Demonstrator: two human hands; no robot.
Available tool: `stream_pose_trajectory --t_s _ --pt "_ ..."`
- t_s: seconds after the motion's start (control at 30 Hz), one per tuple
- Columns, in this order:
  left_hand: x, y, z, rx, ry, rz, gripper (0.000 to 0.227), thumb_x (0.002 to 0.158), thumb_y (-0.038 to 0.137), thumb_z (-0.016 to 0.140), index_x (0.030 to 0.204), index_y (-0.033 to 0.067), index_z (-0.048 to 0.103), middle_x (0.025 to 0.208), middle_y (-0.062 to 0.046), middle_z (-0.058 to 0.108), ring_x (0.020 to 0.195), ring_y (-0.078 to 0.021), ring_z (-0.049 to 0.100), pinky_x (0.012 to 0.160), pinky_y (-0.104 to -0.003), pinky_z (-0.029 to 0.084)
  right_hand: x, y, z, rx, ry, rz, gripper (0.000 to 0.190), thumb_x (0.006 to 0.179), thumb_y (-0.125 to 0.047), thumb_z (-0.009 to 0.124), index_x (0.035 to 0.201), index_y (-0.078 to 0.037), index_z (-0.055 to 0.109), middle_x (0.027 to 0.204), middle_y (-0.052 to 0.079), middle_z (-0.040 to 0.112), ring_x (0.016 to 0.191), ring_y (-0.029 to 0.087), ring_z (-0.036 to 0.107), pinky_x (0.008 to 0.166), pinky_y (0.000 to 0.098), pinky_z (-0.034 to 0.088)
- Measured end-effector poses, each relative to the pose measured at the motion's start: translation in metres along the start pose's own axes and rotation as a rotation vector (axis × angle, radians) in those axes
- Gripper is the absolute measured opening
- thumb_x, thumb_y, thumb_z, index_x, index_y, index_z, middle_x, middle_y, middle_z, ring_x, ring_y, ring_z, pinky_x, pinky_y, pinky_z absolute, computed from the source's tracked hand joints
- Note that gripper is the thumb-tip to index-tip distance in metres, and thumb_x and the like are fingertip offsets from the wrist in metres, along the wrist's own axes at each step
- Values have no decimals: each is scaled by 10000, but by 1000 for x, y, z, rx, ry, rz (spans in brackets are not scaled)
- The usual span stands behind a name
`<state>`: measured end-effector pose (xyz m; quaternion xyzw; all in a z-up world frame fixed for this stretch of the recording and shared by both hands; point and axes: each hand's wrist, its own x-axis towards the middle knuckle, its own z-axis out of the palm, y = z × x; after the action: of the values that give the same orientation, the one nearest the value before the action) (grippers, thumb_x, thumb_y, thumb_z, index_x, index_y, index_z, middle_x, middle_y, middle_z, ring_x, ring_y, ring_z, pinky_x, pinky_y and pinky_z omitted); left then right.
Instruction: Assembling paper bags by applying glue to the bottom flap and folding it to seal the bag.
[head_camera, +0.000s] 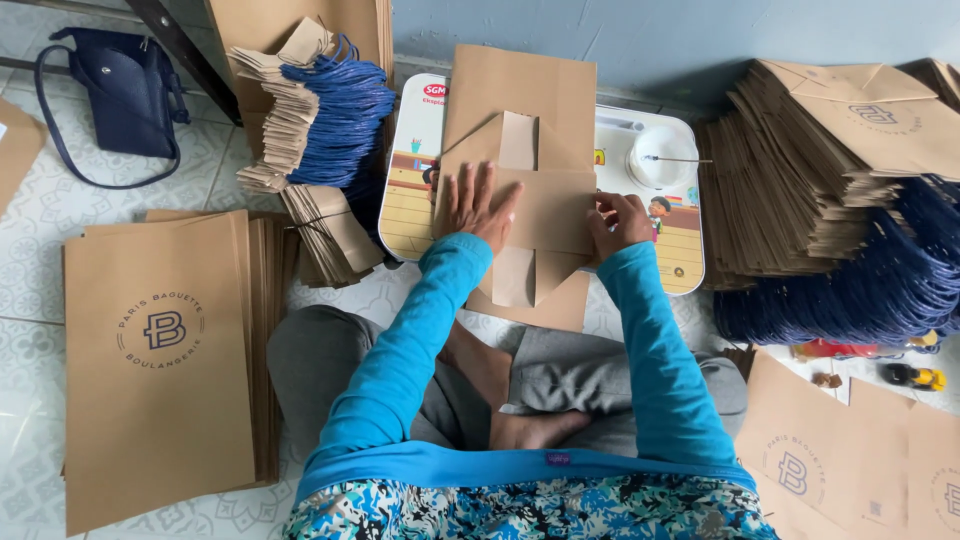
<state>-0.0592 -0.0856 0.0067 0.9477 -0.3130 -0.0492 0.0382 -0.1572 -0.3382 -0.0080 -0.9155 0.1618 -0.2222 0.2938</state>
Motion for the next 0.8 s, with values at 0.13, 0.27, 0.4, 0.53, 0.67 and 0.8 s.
stream_pose_trajectory --t_s 0.13,0.27,0.4,0.53,0.67,0.8 --pt "-1 1 5 11 12 2 562 1088 478 215 1632 425 84 1730 -85 -68 1561 -410 -131 1241 -623 -152 -4 -36 -19 47 -20 45 333 916 -164 747 1248 -188 749 1042 67 646 869 233 682 787 376 598" --pt "4 0 23 -56 128 22 546 1088 564 213 1596 371 269 1724 -104 -78 1550 -427 -156 1237 -647 -147 0 -72 -24 829 -106 121 382 994 29 544 1353 -79 617 1034 176 686 832 243 690 741 385 619" --pt "15 -1 43 -12 209 21 572 1097 551 221 1629 338 225 1714 -151 -100 1539 -450 -173 1230 -680 -153 24 -26 38 1463 -169 895 554 963 -454 696 1373 -88 627 1356 221 602 1141 393 667 967 515 557" --pt "18 0 39 -68 176 7 599 1103 455 274 1651 354 55 1712 -171 -94 1538 -457 -172 1227 -679 -169 5 -126 -22 746 -408 323 464 1104 -316 375 1342 72 465 1324 366 538 1325 510 504 1180 571 350" --pt "12 8 18 2 41 11 657 1072 457 335 1575 543 -80 1715 -151 -70 1527 -511 -155 1197 -708 -168 23 -91 0 -187 -453 -61 535 943 -103 504 1467 1 487 1186 290 639 1117 548 608 1050 620 490" --pt "12 13 7 8 -5 14 737 1042 435 444 1516 658 -74 1730 -95 -69 1511 -568 -123 1184 -742 -140 37 -48 -38 -319 -277 52 777 832 -327 653 1562 -409 400 866 -9 706 937 311 714 970 486 550"
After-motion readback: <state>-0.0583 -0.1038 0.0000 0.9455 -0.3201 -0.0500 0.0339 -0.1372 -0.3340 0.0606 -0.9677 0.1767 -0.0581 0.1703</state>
